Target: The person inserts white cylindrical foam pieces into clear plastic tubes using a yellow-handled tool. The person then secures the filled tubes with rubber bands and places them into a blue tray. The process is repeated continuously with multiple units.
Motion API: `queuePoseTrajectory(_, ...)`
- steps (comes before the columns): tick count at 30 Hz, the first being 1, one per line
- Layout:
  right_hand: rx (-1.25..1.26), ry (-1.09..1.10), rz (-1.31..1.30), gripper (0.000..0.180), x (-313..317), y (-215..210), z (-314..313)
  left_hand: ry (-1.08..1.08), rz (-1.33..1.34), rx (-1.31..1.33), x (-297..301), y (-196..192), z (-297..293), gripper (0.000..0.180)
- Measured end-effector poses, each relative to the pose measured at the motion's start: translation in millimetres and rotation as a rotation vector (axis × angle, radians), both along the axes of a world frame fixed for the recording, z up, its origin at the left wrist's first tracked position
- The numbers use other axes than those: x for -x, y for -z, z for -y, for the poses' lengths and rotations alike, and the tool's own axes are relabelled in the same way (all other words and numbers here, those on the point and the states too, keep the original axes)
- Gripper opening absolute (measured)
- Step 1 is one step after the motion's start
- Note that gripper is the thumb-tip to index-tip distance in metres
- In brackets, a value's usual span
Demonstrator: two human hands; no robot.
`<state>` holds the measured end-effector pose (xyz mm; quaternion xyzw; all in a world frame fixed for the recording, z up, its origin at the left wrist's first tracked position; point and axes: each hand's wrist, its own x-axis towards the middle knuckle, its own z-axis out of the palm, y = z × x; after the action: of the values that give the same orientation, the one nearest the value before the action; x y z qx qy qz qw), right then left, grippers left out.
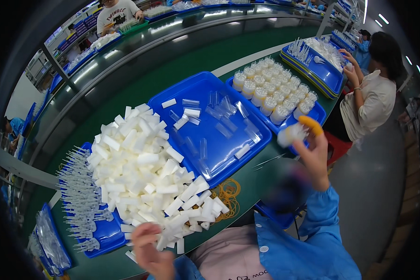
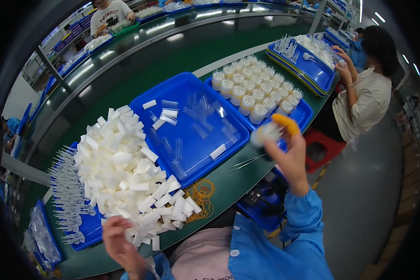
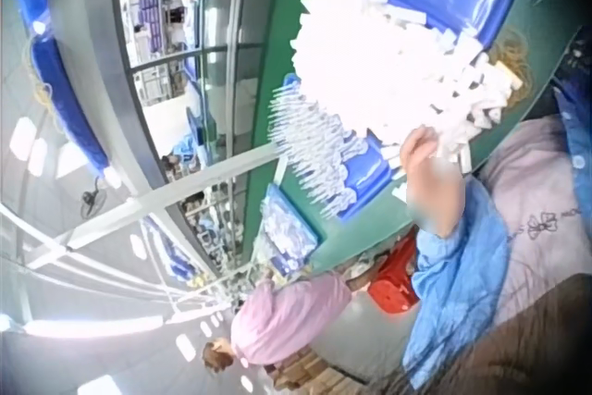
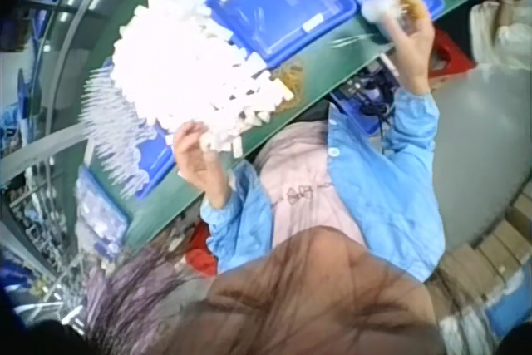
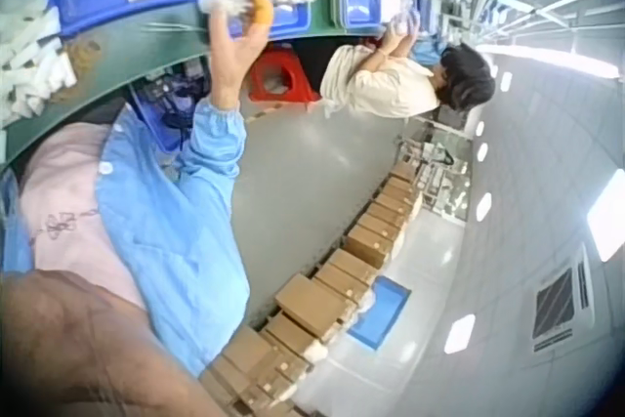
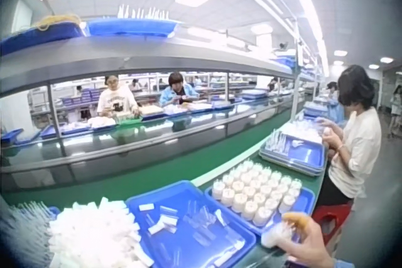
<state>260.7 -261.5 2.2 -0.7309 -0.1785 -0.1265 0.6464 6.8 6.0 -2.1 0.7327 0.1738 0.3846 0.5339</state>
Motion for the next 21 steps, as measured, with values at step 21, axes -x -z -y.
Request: queuePoseTrajectory(21, 0.832, -0.515, 0.395, 0.031, -19.6, 14.4, -61.3, -0.542, -0.712, -0.642, 70.5, 14.5, -178.3, 0.032)
